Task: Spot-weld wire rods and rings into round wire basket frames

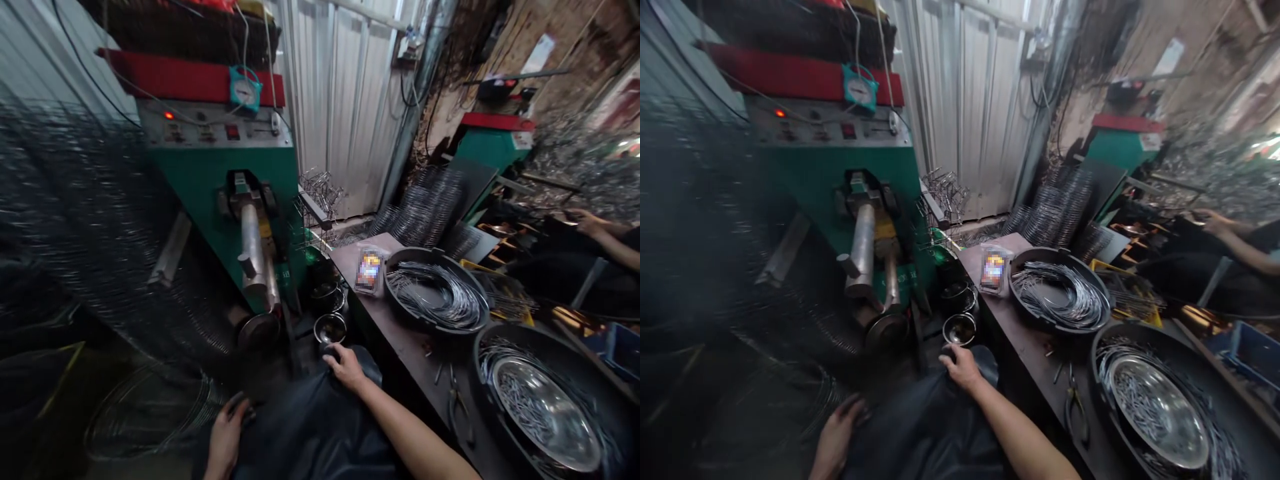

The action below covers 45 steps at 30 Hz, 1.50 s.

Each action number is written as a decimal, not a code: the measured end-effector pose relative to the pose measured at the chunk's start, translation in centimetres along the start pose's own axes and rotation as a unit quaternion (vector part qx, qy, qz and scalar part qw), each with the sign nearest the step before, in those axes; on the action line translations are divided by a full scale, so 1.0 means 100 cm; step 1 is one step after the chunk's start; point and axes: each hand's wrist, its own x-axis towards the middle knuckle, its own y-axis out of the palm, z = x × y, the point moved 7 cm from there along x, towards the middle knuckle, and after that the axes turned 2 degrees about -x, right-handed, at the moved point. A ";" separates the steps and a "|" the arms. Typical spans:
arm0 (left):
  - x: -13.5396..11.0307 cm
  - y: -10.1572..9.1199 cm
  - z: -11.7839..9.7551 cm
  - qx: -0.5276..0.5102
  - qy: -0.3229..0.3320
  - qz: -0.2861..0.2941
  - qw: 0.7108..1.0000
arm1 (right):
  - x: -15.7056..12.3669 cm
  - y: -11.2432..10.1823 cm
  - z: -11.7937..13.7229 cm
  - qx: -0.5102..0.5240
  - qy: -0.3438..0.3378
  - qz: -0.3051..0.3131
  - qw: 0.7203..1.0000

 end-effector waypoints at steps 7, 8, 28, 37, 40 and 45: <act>-0.001 0.001 -0.001 0.113 0.094 0.022 0.989 | -0.005 0.014 -0.006 -0.064 -0.003 0.035 0.997; -0.001 0.001 -0.001 0.105 0.086 0.024 0.990 | -0.005 0.016 -0.009 -0.074 -0.005 0.045 0.996; 0.030 -0.016 0.019 -0.241 -0.124 0.086 0.959 | 0.206 -0.208 -0.003 -0.549 0.041 -0.182 0.815; 0.035 -0.018 0.017 -0.276 -0.155 0.055 0.947 | 0.216 -0.202 -0.015 -0.603 0.010 -0.155 0.783; 0.034 -0.017 0.016 -0.280 -0.166 0.045 0.944 | 0.216 -0.205 -0.015 -0.578 0.000 -0.170 0.798; 0.035 -0.016 0.015 -0.280 -0.159 0.050 0.945 | 0.211 -0.217 -0.004 -0.499 -0.026 -0.234 0.834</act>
